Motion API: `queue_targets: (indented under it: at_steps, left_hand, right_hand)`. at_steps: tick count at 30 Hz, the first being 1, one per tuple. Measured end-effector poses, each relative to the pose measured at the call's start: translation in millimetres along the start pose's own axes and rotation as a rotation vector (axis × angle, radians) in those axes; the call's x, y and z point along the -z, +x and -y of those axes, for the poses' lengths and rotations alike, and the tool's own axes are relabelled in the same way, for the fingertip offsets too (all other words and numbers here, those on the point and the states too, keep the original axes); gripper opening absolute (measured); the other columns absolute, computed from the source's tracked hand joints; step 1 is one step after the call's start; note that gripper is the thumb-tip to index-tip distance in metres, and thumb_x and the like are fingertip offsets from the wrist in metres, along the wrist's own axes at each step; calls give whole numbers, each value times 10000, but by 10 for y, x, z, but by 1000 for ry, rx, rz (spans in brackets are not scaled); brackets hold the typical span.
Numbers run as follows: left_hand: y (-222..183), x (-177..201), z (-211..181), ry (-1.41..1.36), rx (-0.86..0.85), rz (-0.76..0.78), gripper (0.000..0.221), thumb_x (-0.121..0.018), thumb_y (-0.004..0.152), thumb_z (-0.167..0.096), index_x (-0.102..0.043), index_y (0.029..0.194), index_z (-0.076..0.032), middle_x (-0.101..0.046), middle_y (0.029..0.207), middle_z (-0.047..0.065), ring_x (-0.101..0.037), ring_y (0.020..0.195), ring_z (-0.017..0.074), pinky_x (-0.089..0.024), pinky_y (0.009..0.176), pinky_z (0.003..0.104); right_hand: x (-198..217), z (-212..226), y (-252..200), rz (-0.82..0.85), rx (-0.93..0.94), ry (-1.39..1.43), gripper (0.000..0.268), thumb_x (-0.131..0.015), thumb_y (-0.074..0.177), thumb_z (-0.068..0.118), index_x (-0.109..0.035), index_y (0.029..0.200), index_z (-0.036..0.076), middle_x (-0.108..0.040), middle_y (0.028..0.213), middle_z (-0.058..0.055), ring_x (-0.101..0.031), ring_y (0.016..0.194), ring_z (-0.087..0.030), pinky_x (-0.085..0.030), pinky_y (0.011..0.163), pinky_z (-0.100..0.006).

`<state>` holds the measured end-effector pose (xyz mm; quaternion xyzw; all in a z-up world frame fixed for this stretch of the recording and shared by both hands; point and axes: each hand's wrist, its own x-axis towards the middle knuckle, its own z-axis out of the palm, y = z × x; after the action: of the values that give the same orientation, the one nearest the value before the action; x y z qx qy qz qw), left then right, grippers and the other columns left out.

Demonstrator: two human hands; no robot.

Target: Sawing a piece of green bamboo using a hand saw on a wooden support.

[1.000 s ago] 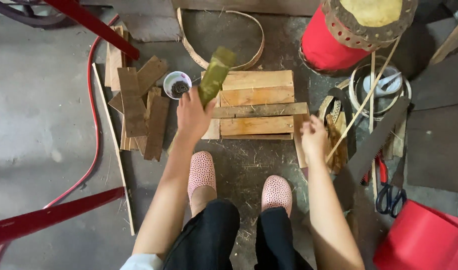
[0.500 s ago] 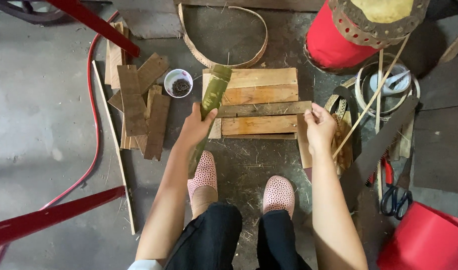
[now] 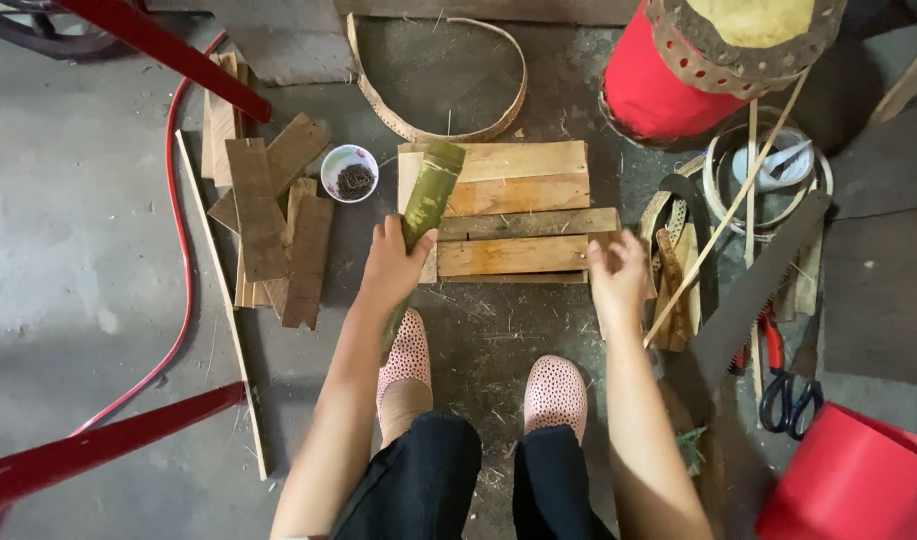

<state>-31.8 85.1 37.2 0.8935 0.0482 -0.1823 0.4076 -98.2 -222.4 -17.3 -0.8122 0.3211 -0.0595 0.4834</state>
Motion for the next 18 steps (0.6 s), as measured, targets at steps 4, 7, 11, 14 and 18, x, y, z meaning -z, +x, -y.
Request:
queue_targets:
  at_steps: [4, 7, 11, 14, 18]
  left_hand:
    - [23, 5, -209, 197, -107, -51, 631, -599, 1009, -504, -447, 1339, 12, -519, 1236, 289, -622, 1156, 514, -534, 953, 585]
    - [89, -79, -430, 351, -169, 9, 647, -592, 1005, -539, -469, 1376, -23, -522, 1242, 240, -633, 1166, 426, -530, 973, 529]
    - [178, -336, -474, 552, -336, 39, 621, -586, 999, -542, -474, 1379, -64, -512, 1232, 178, -591, 1198, 382, -482, 994, 498]
    - [222, -532, -480, 651, -461, -26, 567, -620, 992, -488, -492, 1346, -64, -510, 1192, 171, -572, 1162, 365, -453, 966, 477]
    - [327, -737, -380, 746, -514, -53, 601, -623, 965, -522, -478, 1346, -80, -512, 1192, 161, -545, 1159, 353, -423, 963, 463]
  right_hand:
    - [16, 238, -413, 105, -70, -85, 795, -782, 914, 504, -474, 1505, 72, -523, 1431, -234, -516, 1340, -421, -463, 1087, -501]
    - [-39, 8, -372, 145, -45, -147, 927, -840, 814, 579, -493, 1491, 50, -500, 1430, -273, -540, 1319, -452, -447, 1101, -527]
    - [-84, -190, -229, 126, 35, -111, 995, -892, 745, 582, -521, 1431, -36, -501, 1392, -299, -525, 1321, -488, -419, 1130, -517]
    - [-127, -428, -157, 87, 107, -131, 927, -872, 767, 605, -561, 1402, 6, -514, 1352, -262, -531, 1313, -474, -424, 1125, -529]
    - [33, -254, -309, 70, 136, -110, 831, -862, 822, 543, -562, 1418, 49, -514, 1331, -234, -529, 1304, -470, -417, 1120, -550]
